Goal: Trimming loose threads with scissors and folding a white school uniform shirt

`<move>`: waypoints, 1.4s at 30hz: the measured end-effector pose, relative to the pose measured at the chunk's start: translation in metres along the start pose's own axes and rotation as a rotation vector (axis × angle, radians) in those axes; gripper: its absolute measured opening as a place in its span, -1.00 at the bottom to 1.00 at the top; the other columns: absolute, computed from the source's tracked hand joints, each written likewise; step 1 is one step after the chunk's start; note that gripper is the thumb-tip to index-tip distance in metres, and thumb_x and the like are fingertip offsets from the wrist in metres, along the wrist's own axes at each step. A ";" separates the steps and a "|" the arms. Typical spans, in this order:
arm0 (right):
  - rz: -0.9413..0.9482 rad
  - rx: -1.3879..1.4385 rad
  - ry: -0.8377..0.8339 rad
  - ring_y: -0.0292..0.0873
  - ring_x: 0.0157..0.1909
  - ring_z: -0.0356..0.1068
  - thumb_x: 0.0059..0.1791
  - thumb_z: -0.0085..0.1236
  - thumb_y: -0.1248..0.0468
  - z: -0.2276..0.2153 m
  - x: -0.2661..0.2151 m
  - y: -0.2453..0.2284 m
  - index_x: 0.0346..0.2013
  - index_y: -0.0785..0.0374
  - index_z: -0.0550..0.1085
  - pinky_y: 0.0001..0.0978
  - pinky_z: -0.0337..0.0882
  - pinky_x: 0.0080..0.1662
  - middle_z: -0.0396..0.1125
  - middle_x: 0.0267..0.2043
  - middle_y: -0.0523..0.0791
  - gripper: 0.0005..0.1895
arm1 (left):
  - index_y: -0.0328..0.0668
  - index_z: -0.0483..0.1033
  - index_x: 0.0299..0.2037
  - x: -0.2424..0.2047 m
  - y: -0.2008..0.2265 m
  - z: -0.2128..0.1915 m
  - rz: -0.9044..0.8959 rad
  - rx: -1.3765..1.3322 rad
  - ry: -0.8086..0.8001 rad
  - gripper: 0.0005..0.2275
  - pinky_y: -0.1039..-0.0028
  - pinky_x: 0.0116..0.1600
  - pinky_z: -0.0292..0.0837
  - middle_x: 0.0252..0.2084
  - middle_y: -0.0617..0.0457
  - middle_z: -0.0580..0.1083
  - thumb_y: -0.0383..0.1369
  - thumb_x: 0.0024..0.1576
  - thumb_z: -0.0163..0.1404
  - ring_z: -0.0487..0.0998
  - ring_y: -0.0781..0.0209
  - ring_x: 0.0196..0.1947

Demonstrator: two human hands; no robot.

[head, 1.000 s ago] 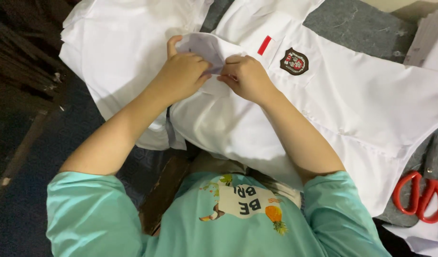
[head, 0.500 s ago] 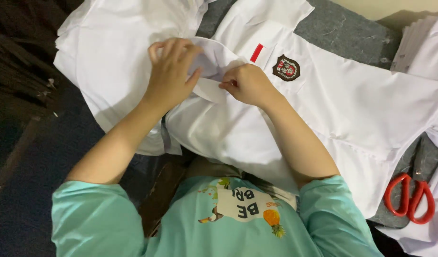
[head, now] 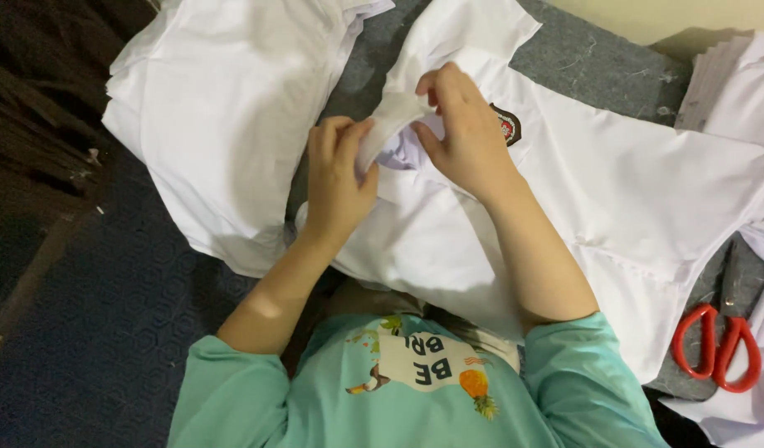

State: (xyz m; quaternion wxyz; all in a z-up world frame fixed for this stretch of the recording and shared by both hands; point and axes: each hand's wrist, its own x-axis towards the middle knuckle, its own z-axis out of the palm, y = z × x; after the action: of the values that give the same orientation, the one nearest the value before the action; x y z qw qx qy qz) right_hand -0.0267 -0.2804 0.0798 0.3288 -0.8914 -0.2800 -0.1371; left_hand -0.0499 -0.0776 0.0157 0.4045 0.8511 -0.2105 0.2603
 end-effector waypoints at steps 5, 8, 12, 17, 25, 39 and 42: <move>-0.102 -0.016 -0.050 0.06 -0.06 0.07 -0.36 -0.22 0.73 -0.011 -0.001 0.009 0.05 0.26 0.34 -0.20 0.23 -0.02 0.09 -0.02 -0.03 -0.28 | -0.28 0.43 0.13 -0.013 0.024 0.013 0.102 -0.034 -0.011 -0.52 0.13 0.08 0.31 0.00 -0.16 0.32 -0.72 -0.05 -0.05 0.30 -0.14 -0.07; -0.093 0.153 -0.135 -0.03 -0.10 0.19 -0.29 -0.27 0.74 -0.011 -0.002 0.030 -0.29 0.23 0.51 -0.35 0.21 -0.09 0.28 -0.17 -0.13 -0.47 | -0.23 0.42 0.14 -0.017 0.021 0.017 0.110 -0.018 0.023 -0.51 0.17 0.03 0.38 0.02 -0.12 0.29 -0.82 0.01 -0.13 0.30 -0.11 -0.05; 0.021 0.270 -0.266 -0.08 -0.01 0.32 -0.35 -0.25 0.76 -0.017 -0.002 0.047 -0.25 0.21 0.60 -0.37 0.30 -0.04 0.36 -0.16 -0.12 -0.37 | -0.30 0.45 0.04 -0.019 0.009 0.011 0.038 -0.027 -0.031 -0.51 0.16 0.08 0.35 -0.01 -0.13 0.29 -0.81 -0.13 -0.10 0.31 -0.15 -0.04; 0.115 0.236 -0.345 -0.19 -0.08 0.35 -0.22 -0.06 0.68 -0.020 -0.002 0.059 -0.14 0.10 0.59 -0.38 0.27 -0.10 0.35 -0.08 -0.19 -0.46 | -0.28 0.57 0.02 -0.021 -0.007 0.000 -0.070 -0.007 -0.167 -0.69 0.27 -0.07 0.39 -0.09 -0.01 0.44 -0.55 0.05 0.18 0.43 -0.04 -0.13; 0.294 0.302 -0.333 -0.29 -0.15 0.38 -0.01 0.26 0.39 -0.007 -0.002 0.079 -0.15 0.18 0.61 -0.47 0.33 -0.08 0.44 -0.17 -0.24 -0.85 | -0.23 0.43 -0.51 -0.021 -0.024 0.011 -0.328 -0.364 -0.035 -0.68 0.47 -0.35 0.17 -0.60 0.17 0.33 -0.30 0.31 0.05 0.25 0.42 -0.51; 0.491 0.807 -0.407 -0.43 -0.38 0.45 0.10 0.19 0.26 0.031 -0.014 0.140 -0.23 0.23 0.63 -0.59 0.50 -0.28 0.49 -0.45 -0.18 -0.87 | 0.04 0.42 -0.58 -0.017 -0.097 0.047 -0.603 -0.566 -0.034 -0.62 0.63 -0.41 0.01 -0.65 0.30 0.21 -0.16 0.34 0.06 0.19 0.46 -0.54; 0.444 0.787 -0.328 -0.44 -0.36 0.39 0.10 0.19 0.30 0.039 -0.009 0.134 -0.22 0.24 0.61 -0.61 0.46 -0.27 0.46 -0.43 -0.19 -0.90 | -0.09 0.55 -0.41 0.003 -0.060 0.009 -0.493 -0.499 -0.172 -0.78 0.55 -0.33 0.19 -0.58 0.15 0.36 -0.26 0.27 0.13 0.32 0.36 -0.47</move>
State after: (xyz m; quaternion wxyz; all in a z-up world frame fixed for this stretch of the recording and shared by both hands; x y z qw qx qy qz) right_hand 0.0472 -0.3422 -0.0214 0.6140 -0.7475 -0.1616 0.1953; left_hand -0.0107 -0.0500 -0.0219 0.6313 0.7700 -0.0894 0.0228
